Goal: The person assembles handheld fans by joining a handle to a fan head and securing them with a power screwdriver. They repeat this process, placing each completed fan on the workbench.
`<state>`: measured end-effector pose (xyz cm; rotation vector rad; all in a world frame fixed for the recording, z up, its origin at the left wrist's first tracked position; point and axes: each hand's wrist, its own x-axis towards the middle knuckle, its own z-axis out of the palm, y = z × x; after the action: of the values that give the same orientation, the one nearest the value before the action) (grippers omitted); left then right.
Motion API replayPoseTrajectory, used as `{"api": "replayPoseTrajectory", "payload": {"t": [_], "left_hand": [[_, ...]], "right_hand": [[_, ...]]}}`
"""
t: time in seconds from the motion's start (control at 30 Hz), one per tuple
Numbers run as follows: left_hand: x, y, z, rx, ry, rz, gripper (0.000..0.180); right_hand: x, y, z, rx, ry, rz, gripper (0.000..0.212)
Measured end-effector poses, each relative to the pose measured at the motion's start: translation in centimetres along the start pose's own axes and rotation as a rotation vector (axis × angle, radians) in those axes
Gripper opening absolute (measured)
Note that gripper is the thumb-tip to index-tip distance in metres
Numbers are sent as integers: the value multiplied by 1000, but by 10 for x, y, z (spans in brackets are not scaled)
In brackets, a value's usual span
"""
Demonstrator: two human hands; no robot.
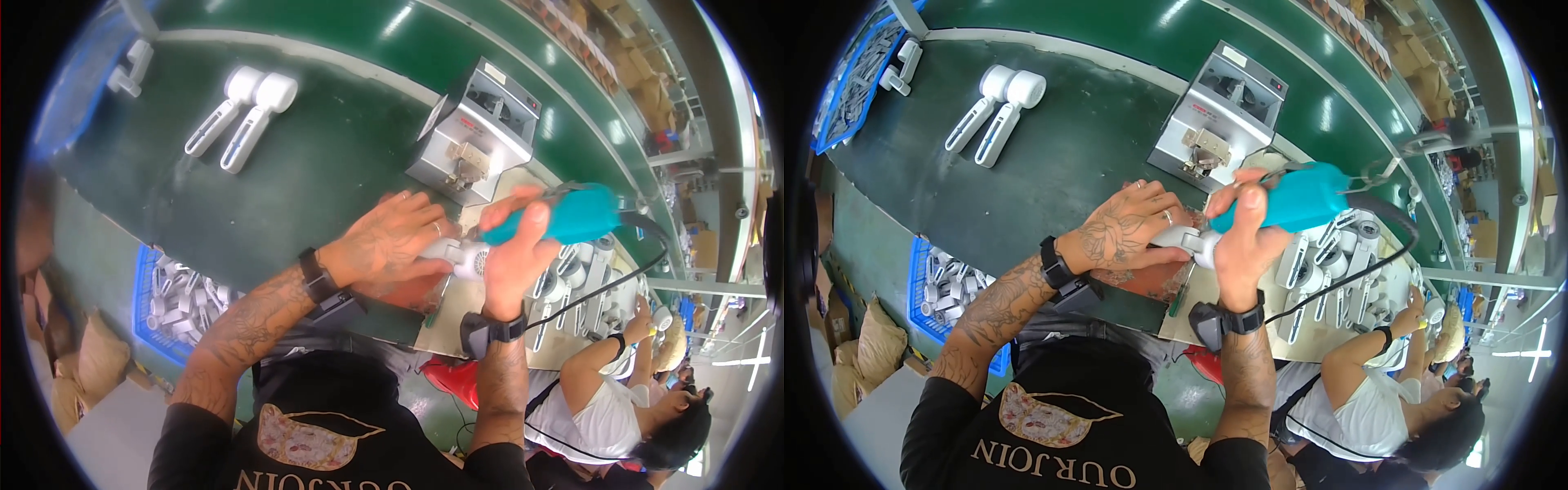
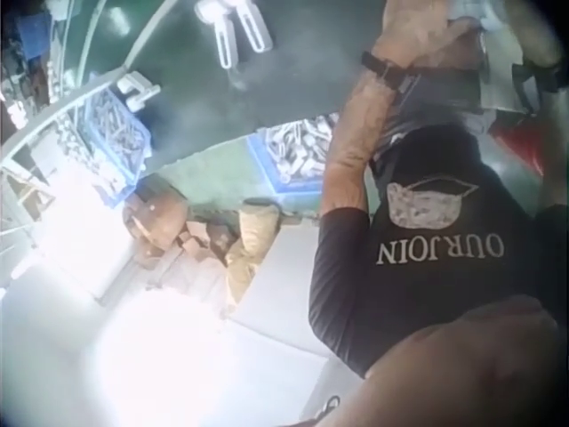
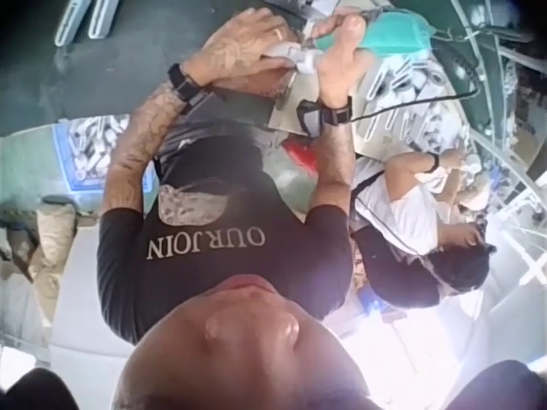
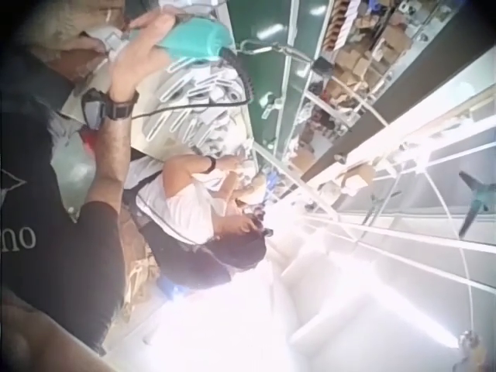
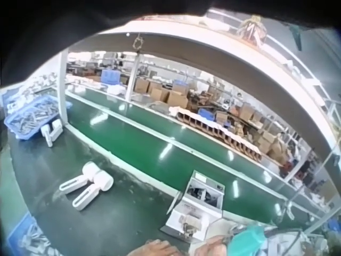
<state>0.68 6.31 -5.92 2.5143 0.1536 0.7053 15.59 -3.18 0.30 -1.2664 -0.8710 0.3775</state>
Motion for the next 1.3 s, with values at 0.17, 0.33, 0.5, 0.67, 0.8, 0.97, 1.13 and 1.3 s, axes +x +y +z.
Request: {"api": "replayPoseTrajectory", "payload": {"t": [0.17, 0.33, 0.5, 0.67, 0.8, 0.97, 1.13, 1.3], "left_hand": [[0, 1, 2, -7, 49, 7, 42], [-7, -4, 11, 3, 129, 35, 43], [-2, 3, -1, -15, 39, 35, 40], [-5, 0, -1, -6, -2, 0, 32], [-2, -2, 4, 0, 36, 6, 27], [-1, 0, -2, -20, 17, 8, 30], [-1, 3, -3, -19, -40, -26, 33], [-2, 2, 0, -23, -29, -27, 33]], "right_hand": [[45, -10, 30, -125, 75, -169, 42], [60, 17, 38, -103, 39, -170, 35], [55, 22, 34, -74, 47, -123, 33], [28, 1, 32, -65, -21, -54, 37], [-11, -20, 4, 70, 45, -40, 50], [-37, -20, -10, 48, -18, -36, 57], [-40, -16, -11, 41, 14, -54, 59], [-44, -10, -14, 34, -2, -31, 57]]}}
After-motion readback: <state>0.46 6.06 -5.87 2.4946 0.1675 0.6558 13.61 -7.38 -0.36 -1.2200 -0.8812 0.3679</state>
